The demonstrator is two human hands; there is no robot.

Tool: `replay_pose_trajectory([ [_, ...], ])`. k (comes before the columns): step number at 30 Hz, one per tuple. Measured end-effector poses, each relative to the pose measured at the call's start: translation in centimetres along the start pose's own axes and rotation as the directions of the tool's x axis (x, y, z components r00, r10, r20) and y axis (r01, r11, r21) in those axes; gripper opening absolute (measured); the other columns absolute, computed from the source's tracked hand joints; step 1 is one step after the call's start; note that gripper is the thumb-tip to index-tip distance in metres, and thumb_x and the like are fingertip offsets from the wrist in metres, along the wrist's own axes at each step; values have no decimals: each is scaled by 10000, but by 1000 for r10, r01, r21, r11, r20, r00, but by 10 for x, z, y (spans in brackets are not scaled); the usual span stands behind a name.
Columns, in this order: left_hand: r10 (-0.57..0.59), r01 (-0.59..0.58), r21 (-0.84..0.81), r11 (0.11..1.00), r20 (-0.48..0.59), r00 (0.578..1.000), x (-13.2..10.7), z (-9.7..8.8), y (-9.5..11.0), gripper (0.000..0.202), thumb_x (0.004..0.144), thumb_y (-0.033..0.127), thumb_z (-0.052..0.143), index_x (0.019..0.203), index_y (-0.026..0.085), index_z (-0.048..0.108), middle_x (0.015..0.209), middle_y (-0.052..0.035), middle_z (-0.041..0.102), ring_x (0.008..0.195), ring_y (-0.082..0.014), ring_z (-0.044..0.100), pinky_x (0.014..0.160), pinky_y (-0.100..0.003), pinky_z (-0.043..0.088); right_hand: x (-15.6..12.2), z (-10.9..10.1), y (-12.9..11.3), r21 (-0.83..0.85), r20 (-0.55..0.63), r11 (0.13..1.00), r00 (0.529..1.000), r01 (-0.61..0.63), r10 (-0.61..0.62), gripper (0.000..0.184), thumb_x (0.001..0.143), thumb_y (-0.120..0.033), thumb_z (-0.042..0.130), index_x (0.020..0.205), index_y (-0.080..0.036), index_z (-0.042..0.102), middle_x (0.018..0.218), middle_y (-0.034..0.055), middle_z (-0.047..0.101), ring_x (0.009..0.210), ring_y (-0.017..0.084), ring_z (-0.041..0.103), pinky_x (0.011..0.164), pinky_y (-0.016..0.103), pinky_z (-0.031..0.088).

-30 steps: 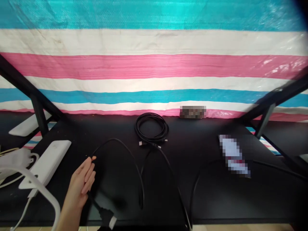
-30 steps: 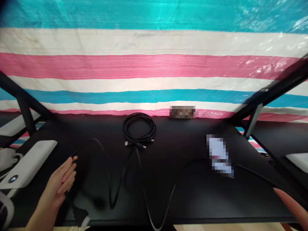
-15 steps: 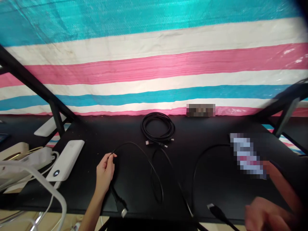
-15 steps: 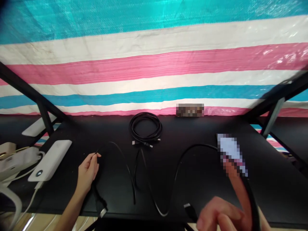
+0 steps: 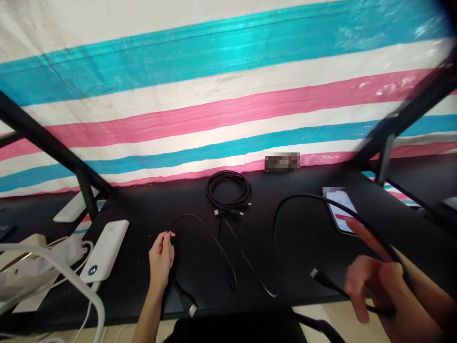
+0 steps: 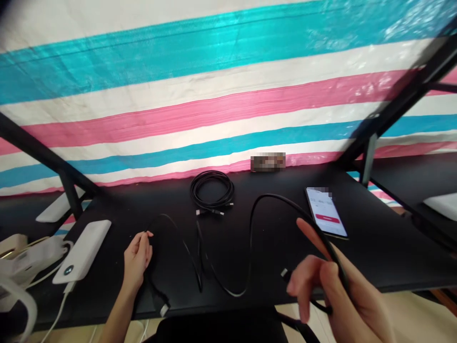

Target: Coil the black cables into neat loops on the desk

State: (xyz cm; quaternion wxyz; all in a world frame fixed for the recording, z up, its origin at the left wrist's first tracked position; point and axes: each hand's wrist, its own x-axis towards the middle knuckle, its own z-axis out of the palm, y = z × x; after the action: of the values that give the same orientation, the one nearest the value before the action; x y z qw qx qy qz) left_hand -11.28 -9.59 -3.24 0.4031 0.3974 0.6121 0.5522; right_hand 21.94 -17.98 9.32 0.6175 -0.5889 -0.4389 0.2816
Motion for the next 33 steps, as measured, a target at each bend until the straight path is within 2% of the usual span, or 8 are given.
replay_pose_trajectory([
  [3, 21, -21, 27, 999, 25, 999, 0, 0, 1, 299, 852, 466, 470, 854, 173, 529, 400, 105, 275, 305, -34, 243, 318, -136, 163, 6, 3, 2, 23, 55, 1000, 998, -1, 0, 430, 886, -430, 461, 1270, -251, 534, 533, -9, 554, 343, 104, 454, 393, 260, 426],
  [7, 41, -42, 42, 998, 27, 999, -2, 0, 2, 305, 856, 469, 458, 851, 173, 531, 381, 99, 295, 294, -46, 268, 307, -140, 171, 7, 7, 0, -101, 30, 994, 999, 33, -30, 473, 866, -458, 483, 1277, -225, 521, 609, 6, 605, 389, 108, 486, 390, 247, 451],
  [14, 77, -78, 5, 997, 22, 997, -11, -2, 0, 297, 845, 466, 471, 827, 177, 535, 381, 89, 314, 301, -59, 296, 312, -150, 204, -4, -9, -2, -184, -19, 974, 990, 135, -141, 407, 866, -447, 487, 1207, -243, 573, 580, -4, 597, 390, 112, 493, 395, 243, 462],
  [17, 87, -87, 50, 995, 13, 996, -14, -2, 0, 325, 836, 488, 472, 819, 174, 556, 385, 82, 335, 310, -60, 298, 324, -157, 215, -7, -11, 0, -204, -28, 972, 991, 120, -128, 410, 857, -447, 501, 1192, -227, 584, 567, -8, 590, 384, 110, 494, 388, 236, 463],
  [23, 41, -45, 101, 994, 43, 998, -20, -3, -2, 400, 785, 552, 512, 796, 161, 601, 352, 84, 295, 314, -59, 265, 345, -169, 221, -16, -3, 4, -158, -22, 985, 997, 74, -79, 426, 872, -423, 484, 1233, -210, 553, 576, -15, 581, 392, 98, 476, 390, 221, 455],
  [29, -85, 84, -83, 993, -4, 996, -50, -12, -8, 425, 721, 586, 574, 681, 164, 550, 414, 93, 195, 343, -37, 192, 324, -151, 137, -32, -11, 3, -127, -28, 989, 997, 74, -78, 391, 871, -409, 490, 1194, -208, 580, 562, -24, 576, 381, 94, 478, 385, 213, 446],
  [33, -101, 88, -176, 980, -69, 992, -81, -21, -7, 395, 717, 551, 607, 660, 167, 532, 404, 93, 209, 340, -31, 193, 313, -134, 141, -51, -25, 1, -102, -51, 989, 993, 104, -109, 371, 878, -397, 486, 1181, -207, 587, 552, -24, 562, 388, 97, 477, 393, 221, 438],
])
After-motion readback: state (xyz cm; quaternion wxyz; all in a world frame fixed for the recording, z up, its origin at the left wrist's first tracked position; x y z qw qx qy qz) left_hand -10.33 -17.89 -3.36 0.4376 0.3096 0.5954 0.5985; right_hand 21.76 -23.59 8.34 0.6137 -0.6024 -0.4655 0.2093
